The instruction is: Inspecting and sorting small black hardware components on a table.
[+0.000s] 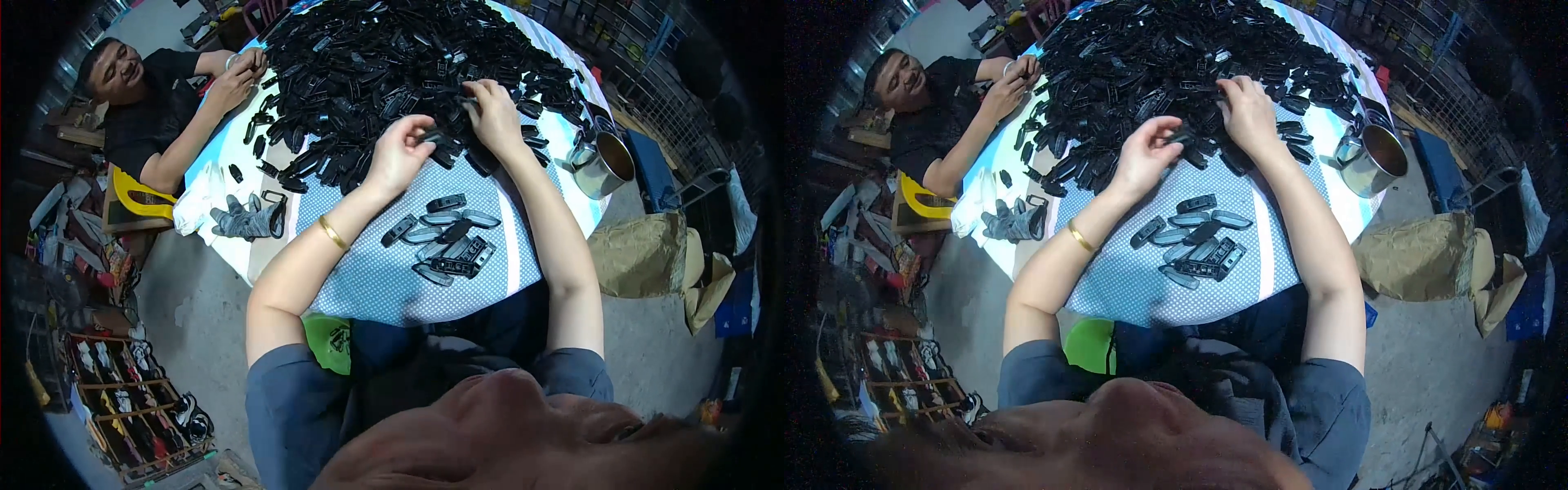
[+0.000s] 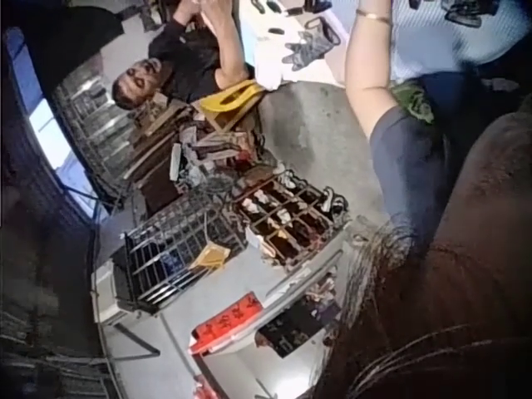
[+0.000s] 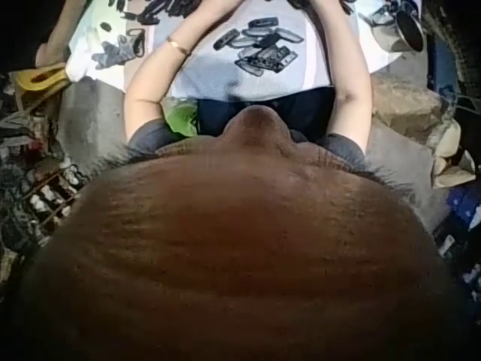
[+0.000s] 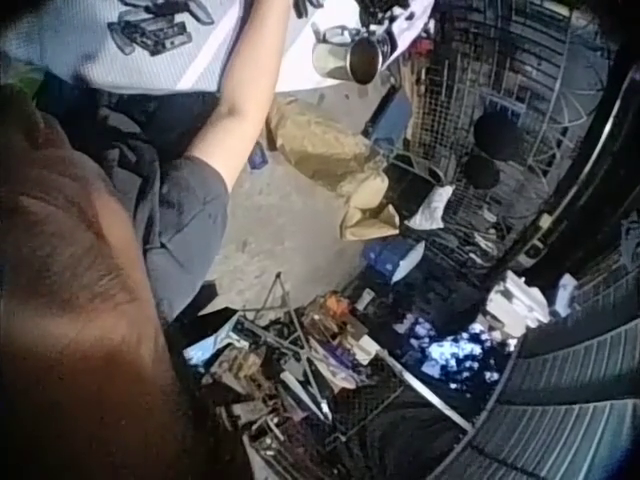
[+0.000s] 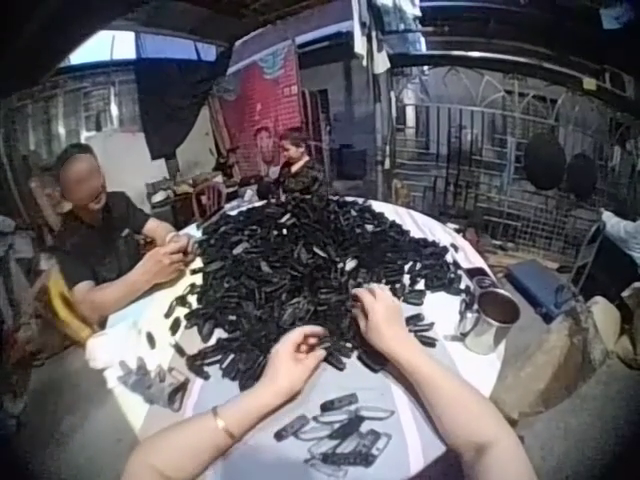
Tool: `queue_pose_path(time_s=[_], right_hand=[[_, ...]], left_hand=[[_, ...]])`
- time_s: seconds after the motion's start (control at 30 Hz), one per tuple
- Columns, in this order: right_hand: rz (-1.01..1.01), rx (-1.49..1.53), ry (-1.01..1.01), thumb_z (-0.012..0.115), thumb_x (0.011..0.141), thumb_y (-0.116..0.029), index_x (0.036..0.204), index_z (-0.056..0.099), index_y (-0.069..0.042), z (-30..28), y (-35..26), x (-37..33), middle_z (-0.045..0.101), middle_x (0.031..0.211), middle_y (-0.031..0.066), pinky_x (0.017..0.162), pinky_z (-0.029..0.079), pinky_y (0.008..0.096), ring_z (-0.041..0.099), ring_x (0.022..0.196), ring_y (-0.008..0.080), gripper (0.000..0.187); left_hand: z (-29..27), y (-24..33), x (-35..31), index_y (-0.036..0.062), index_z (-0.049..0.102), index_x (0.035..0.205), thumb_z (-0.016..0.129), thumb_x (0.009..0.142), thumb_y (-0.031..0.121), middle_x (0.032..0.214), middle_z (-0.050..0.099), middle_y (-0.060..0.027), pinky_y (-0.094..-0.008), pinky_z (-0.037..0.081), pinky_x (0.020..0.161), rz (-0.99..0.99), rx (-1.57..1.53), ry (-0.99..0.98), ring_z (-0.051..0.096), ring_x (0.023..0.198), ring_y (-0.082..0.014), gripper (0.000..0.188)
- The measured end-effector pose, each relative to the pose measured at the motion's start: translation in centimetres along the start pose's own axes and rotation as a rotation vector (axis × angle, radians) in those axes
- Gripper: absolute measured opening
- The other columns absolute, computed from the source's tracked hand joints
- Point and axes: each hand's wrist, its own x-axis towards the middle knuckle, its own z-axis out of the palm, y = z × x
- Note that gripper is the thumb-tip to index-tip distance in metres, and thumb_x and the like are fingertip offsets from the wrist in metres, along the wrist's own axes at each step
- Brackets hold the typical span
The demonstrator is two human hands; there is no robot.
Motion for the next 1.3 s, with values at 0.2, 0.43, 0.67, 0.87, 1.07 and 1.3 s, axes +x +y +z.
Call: queue_pose_path(time_s=[0.2, 0.43, 0.67, 0.87, 1.07, 1.3], right_hand=[[0.255, 0.068, -0.363, 0.062, 0.075, -0.014, 0.091, 0.063, -0.002, 0.0, 2.1, -0.6, 0.063, 0.087, 0.0133, 0.077, 0.047, 0.0354, 0.060, 0.082, 0.0290, 0.020], [0.130, 0.075, -0.223, 0.064, 0.071, -0.014, 0.080, 0.063, -0.003, -1.4, 1.8, -0.4, 0.062, 0.082, 0.0123, 0.073, 0.047, 0.0380, 0.059, 0.081, 0.0294, 0.015], [0.200, 0.155, -0.038, 0.062, 0.076, -0.014, 0.088, 0.064, -0.004, -1.5, 1.7, -0.1, 0.064, 0.081, 0.0124, 0.072, 0.047, 0.0376, 0.060, 0.079, 0.0293, 0.016], [0.192, 0.023, -0.123, 0.059, 0.076, -0.012, 0.096, 0.062, -0.005, -2.4, 4.2, -0.1, 0.061, 0.098, 0.0129, 0.082, 0.045, 0.0378, 0.057, 0.093, 0.0303, 0.021], [0.135, 0.040, -0.355, 0.055, 0.079, -0.010, 0.104, 0.060, -0.005, 0.3, 4.1, 0.0, 0.061, 0.101, 0.0152, 0.084, 0.044, 0.0367, 0.057, 0.094, 0.0308, 0.027], [0.388, -0.095, -0.766, 0.053, 0.076, -0.018, 0.100, 0.064, -0.007, 0.4, 4.8, 1.5, 0.062, 0.097, 0.0176, 0.083, 0.046, 0.0375, 0.059, 0.093, 0.0306, 0.029]], left_hand=[[-1.1, 0.6, -1.5, 0.0014, 0.061, 0.099, 0.054, 0.070, 0.001, 0.085, 0.053, -0.0161, -0.0347, 0.044, 0.078, 0.213, 0.641, -0.350, 0.053, 0.085, -0.0306, 0.030], [-0.6, 1.3, -3.4, -0.0008, 0.061, 0.095, 0.061, 0.074, 0.009, 0.088, 0.053, -0.0143, -0.0367, 0.043, 0.078, 0.406, 0.840, -0.355, 0.051, 0.086, -0.0296, 0.023], [-0.8, 1.7, -2.2, 0.0002, 0.056, 0.093, 0.065, 0.075, 0.006, 0.083, 0.056, -0.0058, -0.0252, 0.046, 0.068, 0.070, 0.465, -0.244, 0.055, 0.074, -0.0139, 0.022], [-1.2, 2.3, -2.0, -0.0013, 0.053, 0.109, 0.063, 0.078, 0.002, 0.086, 0.060, -0.0027, -0.0199, 0.048, 0.067, -0.161, -0.008, -0.239, 0.056, 0.075, -0.0069, 0.032], [-1.0, 1.6, -1.9, -0.0008, 0.051, 0.118, 0.059, 0.081, 0.000, 0.091, 0.061, -0.0042, -0.0212, 0.050, 0.068, -0.319, -0.287, -0.261, 0.058, 0.075, -0.0082, 0.038], [-1.0, 0.5, -2.0, -0.0001, 0.053, 0.115, 0.059, 0.081, 0.001, 0.090, 0.060, -0.0041, -0.0208, 0.051, 0.070, -0.348, -0.308, -0.300, 0.059, 0.077, -0.0089, 0.034]])
